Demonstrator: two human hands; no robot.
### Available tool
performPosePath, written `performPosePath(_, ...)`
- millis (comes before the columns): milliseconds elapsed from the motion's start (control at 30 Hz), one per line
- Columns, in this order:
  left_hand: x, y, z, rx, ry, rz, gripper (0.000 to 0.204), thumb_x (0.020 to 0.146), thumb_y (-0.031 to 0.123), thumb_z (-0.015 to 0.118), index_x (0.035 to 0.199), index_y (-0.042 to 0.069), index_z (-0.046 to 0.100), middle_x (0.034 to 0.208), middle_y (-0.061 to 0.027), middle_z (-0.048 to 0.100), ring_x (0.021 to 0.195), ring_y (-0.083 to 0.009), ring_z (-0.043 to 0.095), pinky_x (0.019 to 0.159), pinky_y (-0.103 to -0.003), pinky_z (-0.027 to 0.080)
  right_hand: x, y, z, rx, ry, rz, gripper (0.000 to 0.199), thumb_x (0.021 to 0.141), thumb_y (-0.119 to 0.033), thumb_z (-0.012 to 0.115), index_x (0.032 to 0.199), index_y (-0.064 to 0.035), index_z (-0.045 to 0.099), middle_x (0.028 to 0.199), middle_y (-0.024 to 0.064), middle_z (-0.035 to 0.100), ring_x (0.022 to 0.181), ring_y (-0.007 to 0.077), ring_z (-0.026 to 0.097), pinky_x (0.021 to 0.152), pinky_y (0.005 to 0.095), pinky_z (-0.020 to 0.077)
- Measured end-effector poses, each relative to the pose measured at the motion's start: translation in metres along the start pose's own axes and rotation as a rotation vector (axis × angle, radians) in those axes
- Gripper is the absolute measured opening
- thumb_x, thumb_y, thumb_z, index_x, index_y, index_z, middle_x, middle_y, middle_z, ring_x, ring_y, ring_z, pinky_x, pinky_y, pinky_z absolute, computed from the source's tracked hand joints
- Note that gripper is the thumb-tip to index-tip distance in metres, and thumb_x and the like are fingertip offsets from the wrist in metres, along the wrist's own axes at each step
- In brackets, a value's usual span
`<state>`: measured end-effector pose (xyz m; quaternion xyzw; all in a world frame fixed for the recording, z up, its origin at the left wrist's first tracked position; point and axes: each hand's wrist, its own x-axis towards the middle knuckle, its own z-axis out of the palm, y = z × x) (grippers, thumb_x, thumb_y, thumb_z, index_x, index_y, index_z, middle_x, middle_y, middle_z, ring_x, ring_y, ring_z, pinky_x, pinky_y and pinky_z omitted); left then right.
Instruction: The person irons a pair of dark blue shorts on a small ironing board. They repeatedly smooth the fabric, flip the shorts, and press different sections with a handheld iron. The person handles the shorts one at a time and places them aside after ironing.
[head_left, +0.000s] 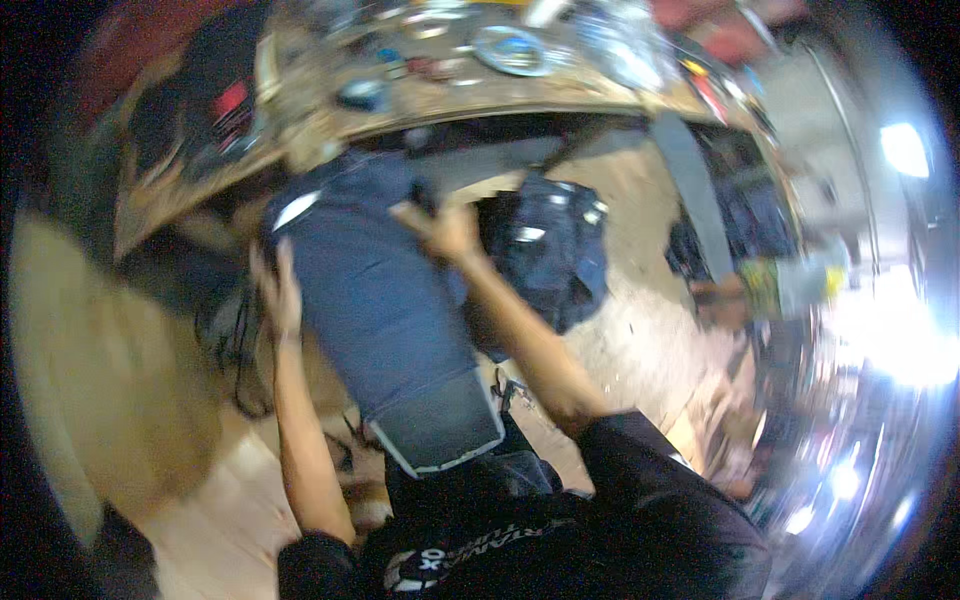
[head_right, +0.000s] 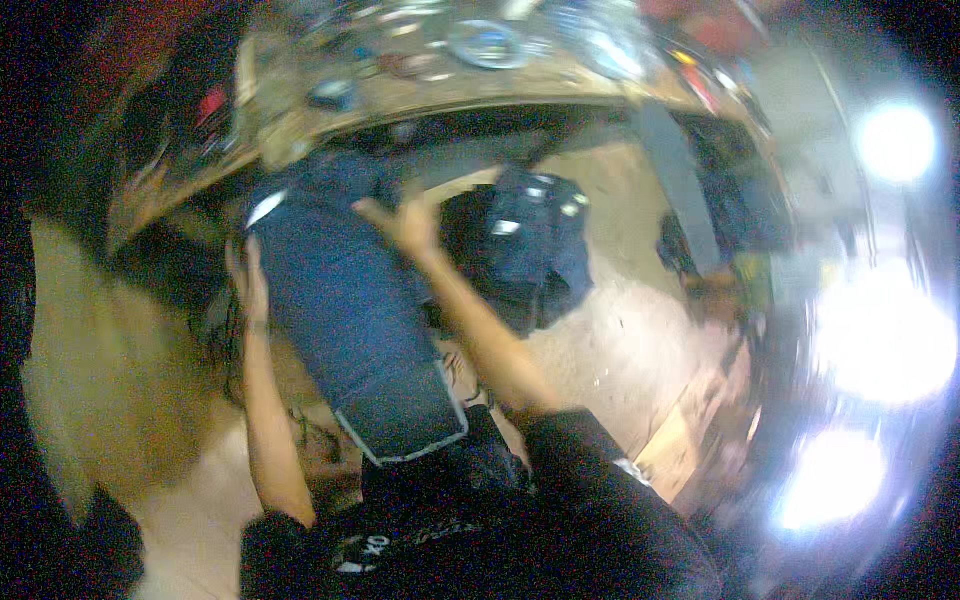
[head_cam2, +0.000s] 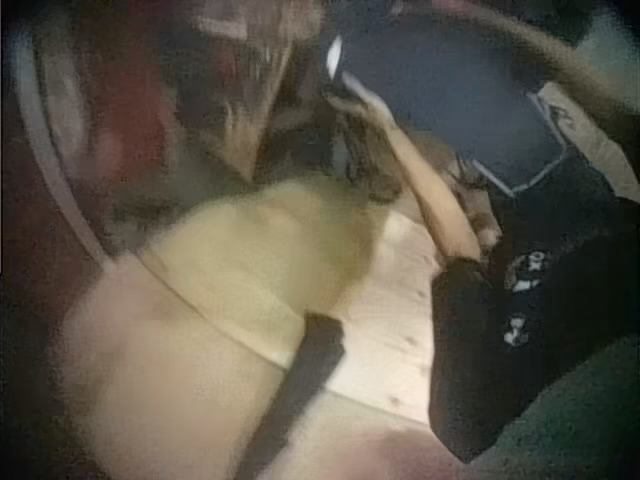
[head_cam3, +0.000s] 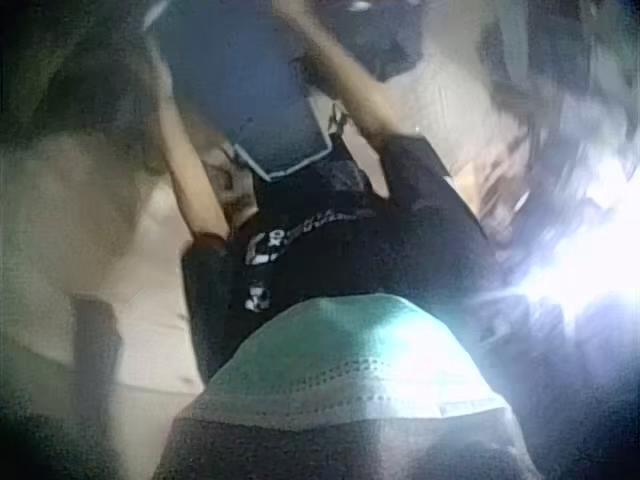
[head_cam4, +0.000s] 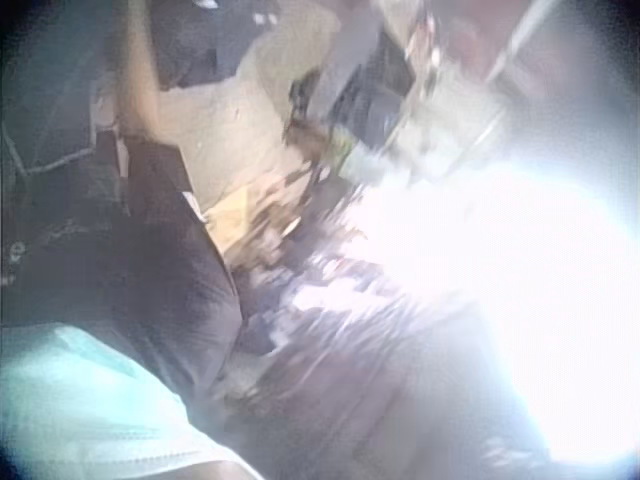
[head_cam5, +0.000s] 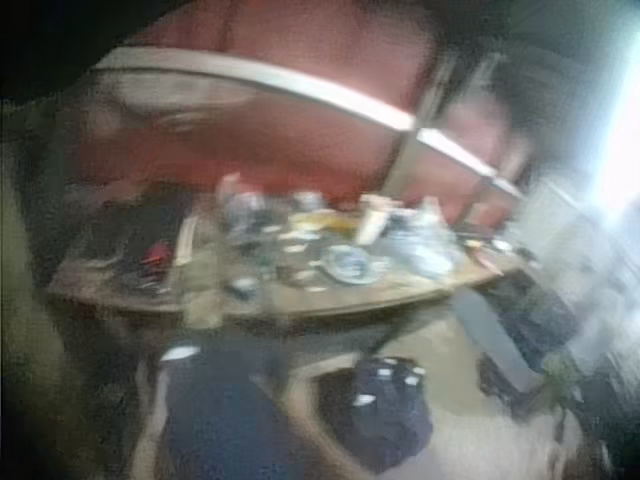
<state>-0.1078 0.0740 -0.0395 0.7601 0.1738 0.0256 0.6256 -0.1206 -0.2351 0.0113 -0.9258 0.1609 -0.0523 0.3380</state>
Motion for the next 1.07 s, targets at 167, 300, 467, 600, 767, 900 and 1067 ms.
performPosePath(167, -0.122, -0.080, -0.012, 0.007, -0.149, -0.046, 0.091, 0.114, 0.056, 0.047, 0.170, -0.008, 0.014, 0.178, -0.0271, 0.021, 0.163, -0.0358, 0.029, 0.133, -0.043, 0.024, -0.070, 0.050, 0.052, 0.604, 0.107, 0.122, 0.076, 0.099, -0.049, 0.078, 0.147, 0.0065, 0.058, 0.144, 0.0227, 0.066, 0.139, 0.0349, 0.058, 0.121, 0.0442, 0.0414)
performPosePath(300, -0.305, -0.088, -0.054, 0.370, -0.177, -0.178, 0.078, 0.117, 0.049, 0.042, 0.168, -0.008, 0.025, 0.174, -0.0282, 0.030, 0.158, -0.0379, 0.036, 0.131, -0.044, 0.029, -0.216, 0.071, -0.009, 0.720, -0.057, 0.179, 0.064, 0.105, -0.047, 0.072, 0.143, 0.0029, 0.062, 0.138, 0.0182, 0.070, 0.130, 0.0315, 0.063, 0.117, 0.0450, 0.0455)
performPosePath(467, -0.451, -0.037, -0.111, 0.105, -0.784, -0.475, 0.068, 0.102, 0.025, 0.076, 0.155, -0.005, 0.048, 0.157, -0.0246, 0.053, 0.142, -0.0359, 0.053, 0.121, -0.044, 0.039, -0.423, 0.158, -0.103, 0.432, -0.350, 0.530, 0.077, 0.103, -0.055, 0.071, 0.155, -0.0008, 0.055, 0.154, 0.0231, 0.060, 0.141, 0.0340, 0.056, 0.122, 0.0440, 0.0412)
performPosePath(600, -0.475, 0.021, -0.052, 0.354, -1.255, -0.225, 0.065, 0.094, 0.019, 0.083, 0.148, -0.005, 0.055, 0.143, -0.0222, 0.065, 0.132, -0.0355, 0.061, 0.116, -0.046, 0.044, -0.512, 0.194, -0.194, 0.721, -0.211, 0.842, 0.076, 0.100, -0.051, 0.077, 0.154, -0.0009, 0.055, 0.150, 0.0210, 0.063, 0.142, 0.0323, 0.057, 0.121, 0.0442, 0.0432)
performPosePath(767, -0.474, 0.063, 0.072, 0.133, -1.482, 0.184, 0.061, 0.098, 0.023, 0.077, 0.146, -0.007, 0.055, 0.143, -0.0240, 0.065, 0.134, -0.0366, 0.060, 0.119, -0.045, 0.042, -0.520, 0.194, -0.305, 0.517, 0.304, 1.041, 0.086, 0.097, -0.047, 0.082, 0.155, 0.0068, 0.049, 0.149, 0.0239, 0.062, 0.138, 0.0337, 0.059, 0.117, 0.0454, 0.0467)
performPosePath(900, -0.444, 0.092, 0.131, -0.006, -1.432, 0.129, 0.063, 0.096, 0.014, 0.078, 0.150, -0.005, 0.052, 0.145, -0.0186, 0.066, 0.134, -0.0287, 0.061, 0.119, -0.043, 0.044, -0.464, 0.189, -0.352, 0.741, 0.617, 0.491, 0.076, 0.099, -0.036, 0.081, 0.154, 0.0069, 0.052, 0.149, 0.0215, 0.061, 0.137, 0.0302, 0.059, 0.119, 0.0426, 0.0442)
performPosePath(1067, -0.388, 0.114, 0.216, 0.073, -0.938, 0.361, 0.091, 0.092, 0.026, 0.086, 0.163, -0.001, 0.037, 0.158, -0.0185, 0.055, 0.143, -0.0316, 0.053, 0.124, -0.047, 0.038, -0.301, 0.208, -0.319, 0.221, 0.745, 0.505, 0.087, 0.091, -0.051, 0.087, 0.155, -0.0020, 0.053, 0.155, 0.0256, 0.058, 0.142, 0.0423, 0.056, 0.122, 0.0477, 0.0414)
